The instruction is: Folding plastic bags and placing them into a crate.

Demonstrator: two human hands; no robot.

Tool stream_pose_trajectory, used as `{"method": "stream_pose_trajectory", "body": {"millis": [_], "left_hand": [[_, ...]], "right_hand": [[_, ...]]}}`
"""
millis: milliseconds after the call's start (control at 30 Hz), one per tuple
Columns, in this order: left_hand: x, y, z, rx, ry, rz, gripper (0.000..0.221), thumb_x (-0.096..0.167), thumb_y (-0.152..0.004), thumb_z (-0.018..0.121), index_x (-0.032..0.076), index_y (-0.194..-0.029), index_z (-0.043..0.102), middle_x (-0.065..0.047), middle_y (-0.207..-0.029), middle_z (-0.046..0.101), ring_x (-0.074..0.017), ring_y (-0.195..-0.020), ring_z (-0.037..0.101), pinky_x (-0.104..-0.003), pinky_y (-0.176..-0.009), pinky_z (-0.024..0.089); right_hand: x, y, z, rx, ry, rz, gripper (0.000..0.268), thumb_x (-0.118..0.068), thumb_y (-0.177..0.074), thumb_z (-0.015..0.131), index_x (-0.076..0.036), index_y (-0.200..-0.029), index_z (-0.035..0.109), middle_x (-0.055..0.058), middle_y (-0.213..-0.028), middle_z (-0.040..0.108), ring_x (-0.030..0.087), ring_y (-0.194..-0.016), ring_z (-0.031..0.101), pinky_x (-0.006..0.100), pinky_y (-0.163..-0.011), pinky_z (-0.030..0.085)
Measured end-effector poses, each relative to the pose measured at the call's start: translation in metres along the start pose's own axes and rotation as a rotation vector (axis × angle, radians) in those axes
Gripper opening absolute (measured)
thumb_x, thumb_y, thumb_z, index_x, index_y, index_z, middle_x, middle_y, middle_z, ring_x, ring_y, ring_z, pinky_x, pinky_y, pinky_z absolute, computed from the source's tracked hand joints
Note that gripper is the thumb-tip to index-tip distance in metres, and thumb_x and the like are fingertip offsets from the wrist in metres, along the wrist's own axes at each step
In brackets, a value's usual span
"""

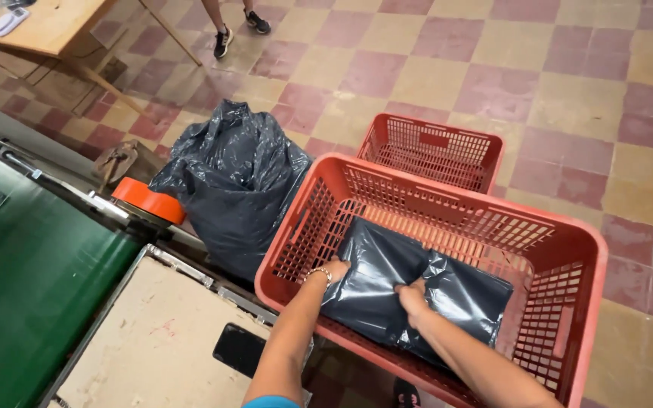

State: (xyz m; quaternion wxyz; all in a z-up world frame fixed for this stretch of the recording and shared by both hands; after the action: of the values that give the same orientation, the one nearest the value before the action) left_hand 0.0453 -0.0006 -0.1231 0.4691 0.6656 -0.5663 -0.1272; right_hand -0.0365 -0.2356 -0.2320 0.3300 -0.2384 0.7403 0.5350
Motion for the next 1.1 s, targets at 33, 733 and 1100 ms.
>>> {"method": "stream_pose_trajectory", "body": {"millis": [33,733,1100], "left_hand": [[-0.006,-0.013,0.001,-0.001,-0.002,0.002,0.069,0.045,-0.098,0.032,-0.008,-0.142,0.033,-0.031,-0.148,0.043,-0.0396,-0.137,0.047,-0.045,-0.117,0.038],[0.004,-0.028,0.136,-0.758,-0.516,-0.081,0.048,0.036,-0.094,0.056,-0.004,-0.118,0.063,-0.024,-0.106,0.070,-0.0328,-0.093,0.069,-0.041,-0.086,0.057],[0.024,-0.004,0.132,-0.792,-0.521,-0.002,0.063,0.046,-0.093,0.060,0.003,-0.138,0.055,-0.025,-0.132,0.062,-0.0359,-0.119,0.062,-0.048,-0.104,0.049]], "right_hand": [[-0.015,0.013,0.000,0.003,-0.001,0.001,0.062,-0.012,-0.078,0.072,0.004,-0.134,0.049,0.028,-0.135,0.056,0.045,-0.129,0.053,0.055,-0.102,0.042],[-0.193,0.111,0.043,-0.167,1.534,-1.028,0.067,-0.008,-0.092,0.057,-0.023,-0.154,0.036,0.014,-0.157,0.036,0.046,-0.145,0.027,0.072,-0.104,0.032],[-0.158,0.036,0.050,-0.448,1.512,-0.763,0.080,0.001,-0.090,0.048,-0.033,-0.158,0.024,0.001,-0.169,0.007,0.047,-0.152,0.002,0.076,-0.113,0.014]]}}
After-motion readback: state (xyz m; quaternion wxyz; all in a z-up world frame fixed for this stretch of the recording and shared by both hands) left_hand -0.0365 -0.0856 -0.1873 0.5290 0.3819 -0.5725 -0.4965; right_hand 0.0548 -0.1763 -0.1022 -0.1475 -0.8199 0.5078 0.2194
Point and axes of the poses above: each hand's wrist, its own y-axis away from the middle knuckle, its own z-axis out of the palm, x = y × z, the point moved 5 cm from there along -y, towards the middle knuckle
